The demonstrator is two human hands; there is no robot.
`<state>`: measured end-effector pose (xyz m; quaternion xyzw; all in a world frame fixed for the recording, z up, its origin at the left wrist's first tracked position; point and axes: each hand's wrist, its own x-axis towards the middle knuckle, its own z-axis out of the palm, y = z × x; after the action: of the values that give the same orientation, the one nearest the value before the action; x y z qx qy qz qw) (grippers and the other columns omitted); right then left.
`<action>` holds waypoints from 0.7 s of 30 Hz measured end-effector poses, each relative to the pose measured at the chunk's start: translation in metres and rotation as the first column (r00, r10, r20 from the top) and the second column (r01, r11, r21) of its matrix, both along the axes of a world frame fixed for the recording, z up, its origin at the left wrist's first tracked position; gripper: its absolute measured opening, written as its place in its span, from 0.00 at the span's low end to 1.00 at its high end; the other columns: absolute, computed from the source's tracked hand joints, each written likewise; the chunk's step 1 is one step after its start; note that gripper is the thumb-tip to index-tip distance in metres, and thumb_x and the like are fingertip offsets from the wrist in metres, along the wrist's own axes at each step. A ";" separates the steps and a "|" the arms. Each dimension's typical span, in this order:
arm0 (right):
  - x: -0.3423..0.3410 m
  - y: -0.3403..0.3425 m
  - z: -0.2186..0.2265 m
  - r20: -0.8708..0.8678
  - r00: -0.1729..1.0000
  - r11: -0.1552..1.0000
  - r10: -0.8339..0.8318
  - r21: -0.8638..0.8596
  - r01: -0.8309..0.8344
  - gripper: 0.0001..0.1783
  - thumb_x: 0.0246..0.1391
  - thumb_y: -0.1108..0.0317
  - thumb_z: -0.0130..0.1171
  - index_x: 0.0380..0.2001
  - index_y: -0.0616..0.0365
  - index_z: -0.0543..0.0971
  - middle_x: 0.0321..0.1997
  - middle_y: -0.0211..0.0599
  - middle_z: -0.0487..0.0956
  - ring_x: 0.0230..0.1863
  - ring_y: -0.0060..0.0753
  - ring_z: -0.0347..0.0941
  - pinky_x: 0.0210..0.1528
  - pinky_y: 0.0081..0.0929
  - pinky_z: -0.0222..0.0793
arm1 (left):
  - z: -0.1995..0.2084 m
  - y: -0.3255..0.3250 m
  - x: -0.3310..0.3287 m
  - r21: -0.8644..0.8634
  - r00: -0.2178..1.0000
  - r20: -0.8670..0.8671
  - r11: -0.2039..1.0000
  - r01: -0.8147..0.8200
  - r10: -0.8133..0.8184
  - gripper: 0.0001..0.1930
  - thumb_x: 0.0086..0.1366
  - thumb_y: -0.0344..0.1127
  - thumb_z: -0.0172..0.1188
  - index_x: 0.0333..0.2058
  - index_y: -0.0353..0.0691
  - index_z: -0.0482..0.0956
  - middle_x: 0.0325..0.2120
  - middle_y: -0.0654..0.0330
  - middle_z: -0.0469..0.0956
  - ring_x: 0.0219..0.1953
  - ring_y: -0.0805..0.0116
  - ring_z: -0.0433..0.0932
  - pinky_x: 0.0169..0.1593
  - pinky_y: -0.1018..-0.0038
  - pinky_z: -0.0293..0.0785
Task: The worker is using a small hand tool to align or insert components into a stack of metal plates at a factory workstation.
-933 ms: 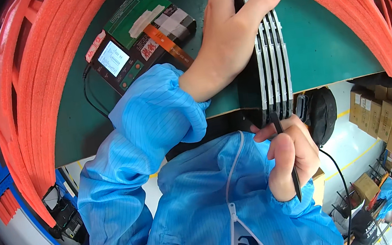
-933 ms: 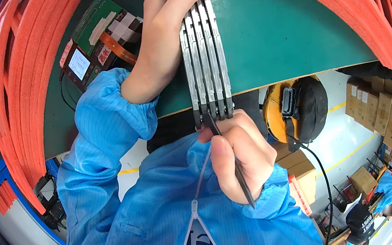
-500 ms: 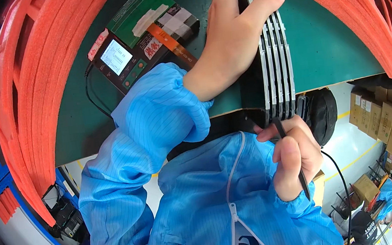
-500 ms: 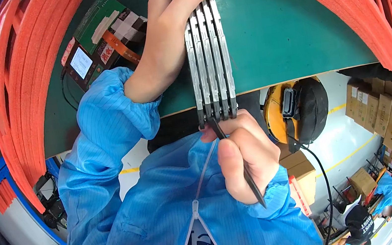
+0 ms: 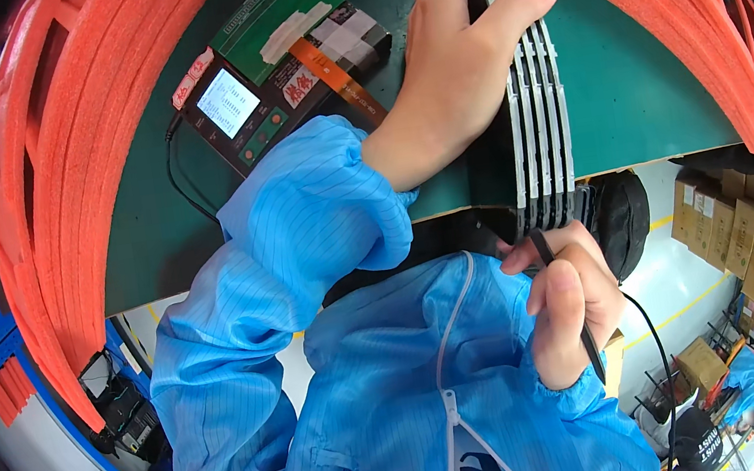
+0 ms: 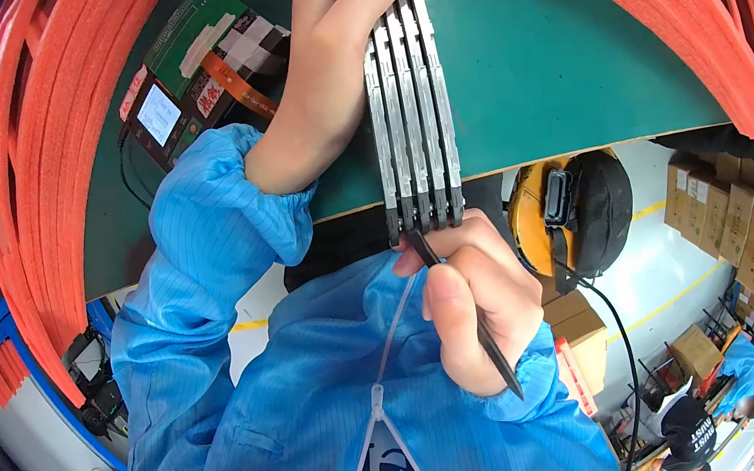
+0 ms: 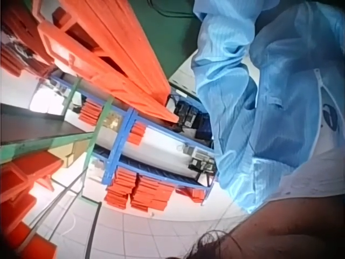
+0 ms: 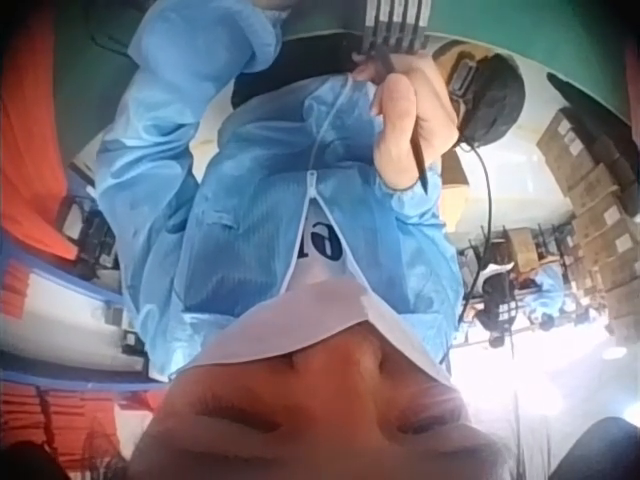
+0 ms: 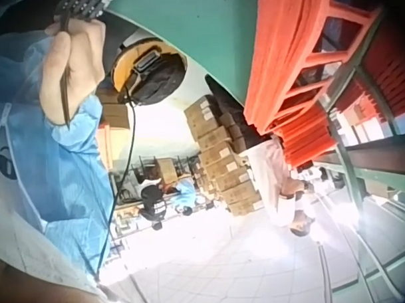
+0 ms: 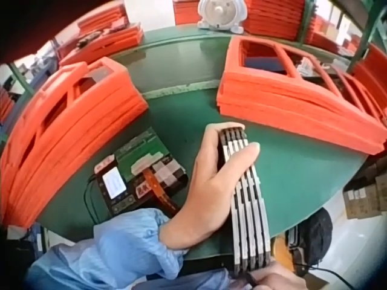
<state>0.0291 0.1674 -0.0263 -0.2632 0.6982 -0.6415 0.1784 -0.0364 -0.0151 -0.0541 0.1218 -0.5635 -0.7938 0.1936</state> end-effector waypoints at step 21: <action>0.005 -0.008 0.005 -0.038 0.994 0.989 -0.099 0.106 0.103 0.17 0.65 0.73 0.48 0.21 0.68 0.73 0.30 0.46 0.78 0.33 0.38 0.73 0.38 0.31 0.69 | -0.003 -0.001 0.001 -0.045 1.000 -0.011 0.999 -0.027 0.027 0.13 0.68 0.34 0.59 0.47 0.37 0.68 0.29 0.63 0.71 0.29 0.77 0.72 0.34 0.79 0.67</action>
<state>0.0345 0.1594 -0.0213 -0.2280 0.7471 -0.6065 0.1481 -0.0355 -0.0161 -0.0571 0.1207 -0.5785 -0.7789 0.2100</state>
